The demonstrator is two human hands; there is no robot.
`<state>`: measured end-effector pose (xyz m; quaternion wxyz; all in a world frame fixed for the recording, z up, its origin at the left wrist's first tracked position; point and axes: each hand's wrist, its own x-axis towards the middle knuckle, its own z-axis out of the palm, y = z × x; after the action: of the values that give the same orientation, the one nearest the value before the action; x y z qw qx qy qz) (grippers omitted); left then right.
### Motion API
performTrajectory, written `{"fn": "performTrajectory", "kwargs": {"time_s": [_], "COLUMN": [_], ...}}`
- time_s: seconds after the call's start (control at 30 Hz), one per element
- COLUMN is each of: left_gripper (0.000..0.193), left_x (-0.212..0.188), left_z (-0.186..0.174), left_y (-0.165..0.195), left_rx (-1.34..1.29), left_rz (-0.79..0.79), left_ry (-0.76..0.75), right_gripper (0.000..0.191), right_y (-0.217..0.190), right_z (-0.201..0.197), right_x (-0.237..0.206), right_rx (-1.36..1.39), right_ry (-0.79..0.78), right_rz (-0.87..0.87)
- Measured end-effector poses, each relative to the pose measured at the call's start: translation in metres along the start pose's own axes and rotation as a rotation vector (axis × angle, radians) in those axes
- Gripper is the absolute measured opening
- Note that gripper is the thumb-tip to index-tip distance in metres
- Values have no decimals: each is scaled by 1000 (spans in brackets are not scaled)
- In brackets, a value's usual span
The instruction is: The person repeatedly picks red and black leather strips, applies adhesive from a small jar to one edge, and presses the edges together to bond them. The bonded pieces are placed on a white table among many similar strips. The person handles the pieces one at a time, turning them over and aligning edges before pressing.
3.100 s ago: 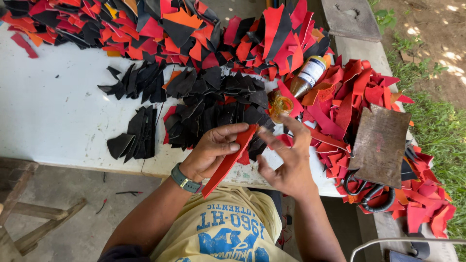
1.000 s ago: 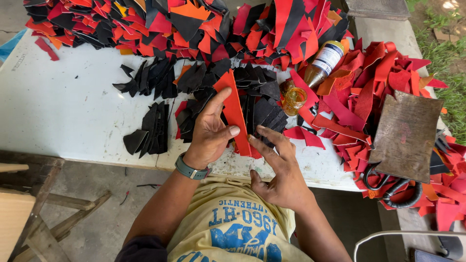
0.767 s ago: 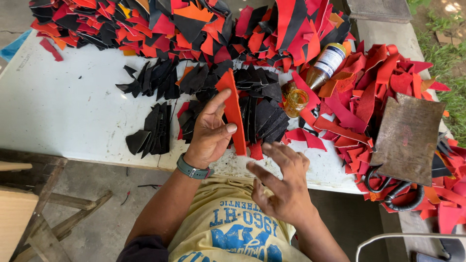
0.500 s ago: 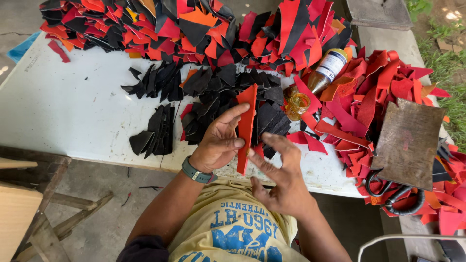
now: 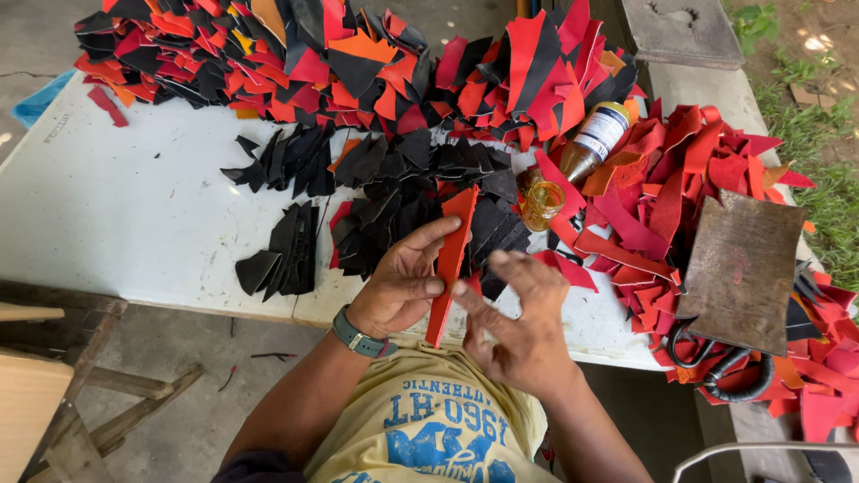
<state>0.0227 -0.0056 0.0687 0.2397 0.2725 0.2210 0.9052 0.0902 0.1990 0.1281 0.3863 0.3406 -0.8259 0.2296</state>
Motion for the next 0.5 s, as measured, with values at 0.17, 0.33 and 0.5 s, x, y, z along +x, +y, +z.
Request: {"fn": "performTrajectory", "kwargs": {"time_s": [0.17,0.33,0.5], "left_gripper": [83,84,80], "left_x": [-3,-4,-7], "left_z": [0,7,14], "left_y": [-2,-3,-1], "left_rx": [-3,-18,-29], "left_rz": [-2,-23,-56], "left_ry": [18,-6,-34], "right_gripper": [56,56,57], "right_y": [-6,8,25], "right_z": [-6,-2,3], "right_x": [-10,-1,19], "right_rx": [97,-38,-106], "right_ry": [-7,14,71], "right_rz": [-77,-1,48]}}
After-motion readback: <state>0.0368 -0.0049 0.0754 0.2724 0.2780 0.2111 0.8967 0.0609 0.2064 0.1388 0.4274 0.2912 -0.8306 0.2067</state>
